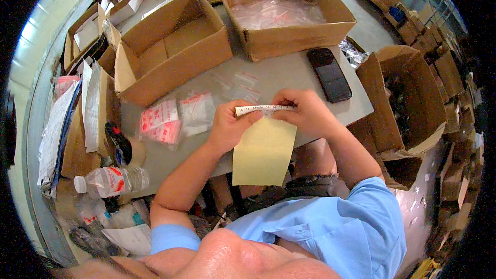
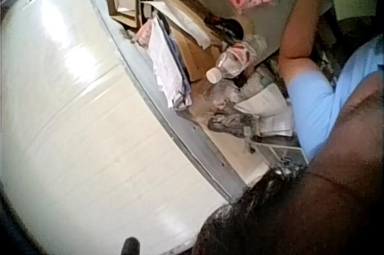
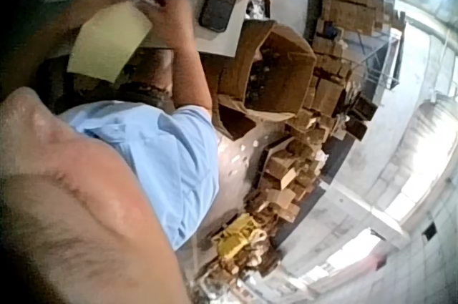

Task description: The person peels stickers from a sheet and applies them to small plastic bags before placing the bags into a cardboard box.

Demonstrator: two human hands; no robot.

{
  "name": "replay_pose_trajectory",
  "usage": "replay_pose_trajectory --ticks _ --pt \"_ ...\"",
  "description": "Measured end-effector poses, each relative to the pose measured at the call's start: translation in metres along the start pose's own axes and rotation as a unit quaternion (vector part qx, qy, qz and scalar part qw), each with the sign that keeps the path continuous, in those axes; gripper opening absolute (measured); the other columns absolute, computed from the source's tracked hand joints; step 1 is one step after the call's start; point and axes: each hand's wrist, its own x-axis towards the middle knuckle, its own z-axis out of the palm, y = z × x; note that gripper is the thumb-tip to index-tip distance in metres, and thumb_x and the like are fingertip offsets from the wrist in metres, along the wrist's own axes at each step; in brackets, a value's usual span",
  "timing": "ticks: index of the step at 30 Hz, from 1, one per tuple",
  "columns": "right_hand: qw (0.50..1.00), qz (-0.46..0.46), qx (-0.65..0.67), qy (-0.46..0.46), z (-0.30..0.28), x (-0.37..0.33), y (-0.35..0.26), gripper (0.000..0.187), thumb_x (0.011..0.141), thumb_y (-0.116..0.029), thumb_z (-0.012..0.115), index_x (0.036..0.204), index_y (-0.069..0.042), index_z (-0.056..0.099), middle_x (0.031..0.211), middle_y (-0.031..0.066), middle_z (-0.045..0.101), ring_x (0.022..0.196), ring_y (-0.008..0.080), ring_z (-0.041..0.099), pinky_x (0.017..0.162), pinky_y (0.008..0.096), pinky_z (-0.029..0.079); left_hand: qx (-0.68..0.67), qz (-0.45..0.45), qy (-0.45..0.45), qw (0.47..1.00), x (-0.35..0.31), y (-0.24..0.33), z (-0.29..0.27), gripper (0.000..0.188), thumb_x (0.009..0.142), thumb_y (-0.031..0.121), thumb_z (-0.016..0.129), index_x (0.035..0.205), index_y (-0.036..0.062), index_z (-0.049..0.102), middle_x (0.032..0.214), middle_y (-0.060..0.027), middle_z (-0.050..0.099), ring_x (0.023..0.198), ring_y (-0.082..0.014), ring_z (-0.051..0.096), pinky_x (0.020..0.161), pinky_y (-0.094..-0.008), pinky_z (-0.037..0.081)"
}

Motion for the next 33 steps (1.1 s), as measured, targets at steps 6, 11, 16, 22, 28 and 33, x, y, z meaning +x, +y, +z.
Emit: replay_pose_trajectory --ticks 6,11,16,22,28,33 --pt "0.998 -0.012 -0.062 0.003 -0.016 -0.004 0.007 0.013 0.075 0.000 0.061 0.088 0.002 0.060 0.081 0.0075 0.062 0.074 0.0135 0.058 0.067 0.0276 0.047 0.064 0.038 0.029 0.997 -0.001 -0.007 0.003 0.008 0.083 0.007 0.065 0.086 -0.0001 0.064 0.073 -0.0016 0.064 0.064 -0.0060 0.057 0.055 -0.0229 0.046" --pt "0.971 -0.115 -0.199 0.061 -0.011 -0.004 0.008 0.011 0.072 0.000 0.062 0.083 -0.001 0.060 0.079 0.0131 0.059 0.074 0.0278 0.061 0.067 0.0335 0.048 0.121 0.045 0.039 0.991 0.000 -0.002 0.003 0.010 0.082 0.009 0.067 0.086 0.0000 0.064 0.071 -0.0017 0.063 0.063 -0.0058 0.056 0.054 -0.0227 0.045" --pt "0.964 -0.128 -0.222 0.075 -0.010 -0.005 0.004 0.010 0.071 -0.007 0.064 0.080 -0.003 0.060 0.079 0.0122 0.059 0.075 0.0322 0.059 0.066 0.0397 0.047 0.111 0.019 0.050 0.992 0.000 0.003 0.002 0.013 0.080 0.011 0.068 0.081 -0.0009 0.062 0.067 -0.0025 0.062 0.061 -0.0056 0.055 0.052 -0.0234 0.043" --pt "0.959 -0.160 -0.232 0.033 -0.015 -0.005 0.002 0.010 0.070 -0.006 0.066 0.077 -0.004 0.060 0.077 0.0108 0.058 0.073 0.0313 0.058 0.065 0.0385 0.047 0.076 -0.017 0.038 0.996 -0.002 0.010 0.002 0.016 0.079 0.012 0.069 0.078 -0.0020 0.061 0.066 -0.0035 0.062 0.060 -0.0058 0.055 0.051 -0.0234 0.043" --pt "0.985 -0.143 -0.034 -0.091 -0.041 0.002 0.002 0.010 0.068 0.003 0.066 0.072 -0.002 0.058 0.072 0.0053 0.056 0.067 0.0185 0.057 0.060 0.0291 0.045 0.072 -0.029 0.002 0.997 -0.004 0.002 0.002 0.014 0.080 0.014 0.069 0.079 0.0019 0.062 0.069 -0.0035 0.063 0.060 -0.0083 0.057 0.052 -0.0255 0.045" --pt "0.999 0.002 0.026 -0.044 -0.036 0.047 0.039 0.013 0.073 0.003 0.063 0.083 -0.001 0.057 0.078 0.0026 0.055 0.074 0.0127 0.054 0.065 0.0269 0.044 0.211 0.152 -0.173 0.950 -0.007 -0.002 0.012 0.011 0.078 0.016 0.069 0.081 0.0071 0.064 0.074 -0.0056 0.065 0.065 -0.0148 0.061 0.058 -0.0282 0.047"
